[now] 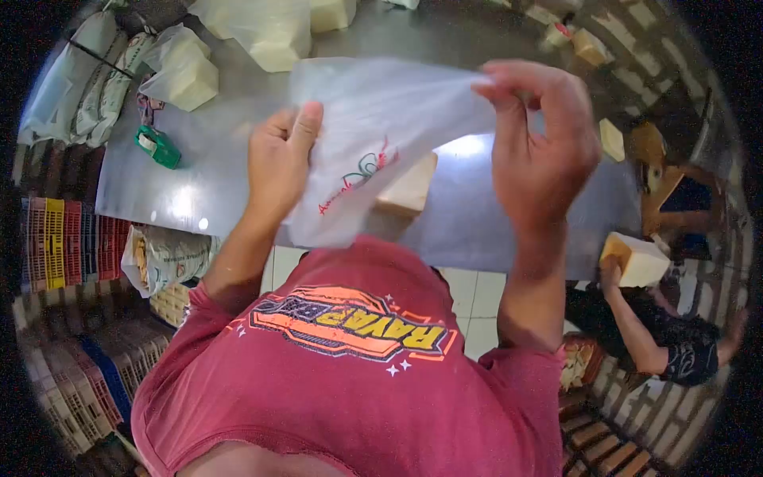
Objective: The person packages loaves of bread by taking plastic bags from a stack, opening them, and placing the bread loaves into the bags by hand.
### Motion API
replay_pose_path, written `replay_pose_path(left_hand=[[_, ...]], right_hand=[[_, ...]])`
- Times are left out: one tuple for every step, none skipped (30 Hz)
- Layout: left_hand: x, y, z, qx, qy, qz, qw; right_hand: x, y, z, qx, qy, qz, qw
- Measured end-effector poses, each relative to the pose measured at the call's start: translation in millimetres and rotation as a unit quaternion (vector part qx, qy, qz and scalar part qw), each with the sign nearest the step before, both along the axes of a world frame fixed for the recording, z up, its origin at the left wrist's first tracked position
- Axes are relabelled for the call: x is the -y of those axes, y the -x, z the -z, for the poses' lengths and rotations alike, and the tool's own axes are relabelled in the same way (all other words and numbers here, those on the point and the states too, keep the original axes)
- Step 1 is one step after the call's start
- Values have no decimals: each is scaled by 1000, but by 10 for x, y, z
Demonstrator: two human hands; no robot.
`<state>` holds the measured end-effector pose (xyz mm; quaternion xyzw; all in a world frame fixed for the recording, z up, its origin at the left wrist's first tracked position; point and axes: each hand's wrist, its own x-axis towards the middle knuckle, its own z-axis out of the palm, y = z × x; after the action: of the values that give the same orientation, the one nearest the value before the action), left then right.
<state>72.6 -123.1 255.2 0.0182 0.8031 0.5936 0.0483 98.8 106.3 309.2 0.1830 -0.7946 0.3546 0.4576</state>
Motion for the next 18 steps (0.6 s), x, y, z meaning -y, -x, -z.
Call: replay_pose_path(left_hand=[[47, 104, 45, -101, 30, 17, 994], [72, 206, 159, -199, 62, 38, 977], [77, 259, 225, -291, 94, 62, 950], [36, 276, 38, -364, 103, 109, 919], [-5, 293, -149, -435, 108, 155, 880], [62, 393, -219, -426, 112, 254, 861], [111, 469, -289, -412, 113, 351, 833], [122, 493, -390, -291, 60, 402, 866], [115, 530, -432, -224, 12, 414, 882], [101, 572, -457, -155, -34, 425, 891], [91, 640, -461, -85, -79, 432, 894], [86, 759, -370, -76, -79, 468, 877], [28, 840, -211, 11, -174, 479, 860], [-44, 914, 53, 98, -269, 480, 829], [-117, 987, 318, 185, -357, 469, 786], [-169, 1046, 588, 227, -399, 457, 762], [-211, 1088, 851, 240, -424, 440, 754], [-232, 1160, 1137, 233, -435, 426, 758]], right_hand=[[-35, 6, -122, -52, -112, 40, 992], [-30, -14, -144, -45, -153, 27, 987], [-25, -31, -169, -39, -193, 13, 980], [26, -69, -128, 25, -163, -57, 985], [82, -95, -101, 89, -131, -126, 979], [150, -121, -91, 109, -57, -126, 984], [141, -140, -152, 183, -58, -89, 977], [119, -135, -278, 257, -59, -54, 963], [84, -104, -352, 327, -62, -19, 943], [-45, -40, -350, 391, -145, -10, 909], [-239, 30, -318, 447, -77, -167, 875], [-452, 93, -240, 486, -6, -320, 813], [-562, 143, -138, 509, 66, -462, 723], [-575, 175, 27, 420, 147, -493, 748], [-585, 191, 260, 326, 225, -516, 759], [-607, 223, 475, 293, 296, -507, 754], [-630, 254, 689, 254, 361, -497, 747], [-687, 302, 888, 278, 419, -460, 732]])
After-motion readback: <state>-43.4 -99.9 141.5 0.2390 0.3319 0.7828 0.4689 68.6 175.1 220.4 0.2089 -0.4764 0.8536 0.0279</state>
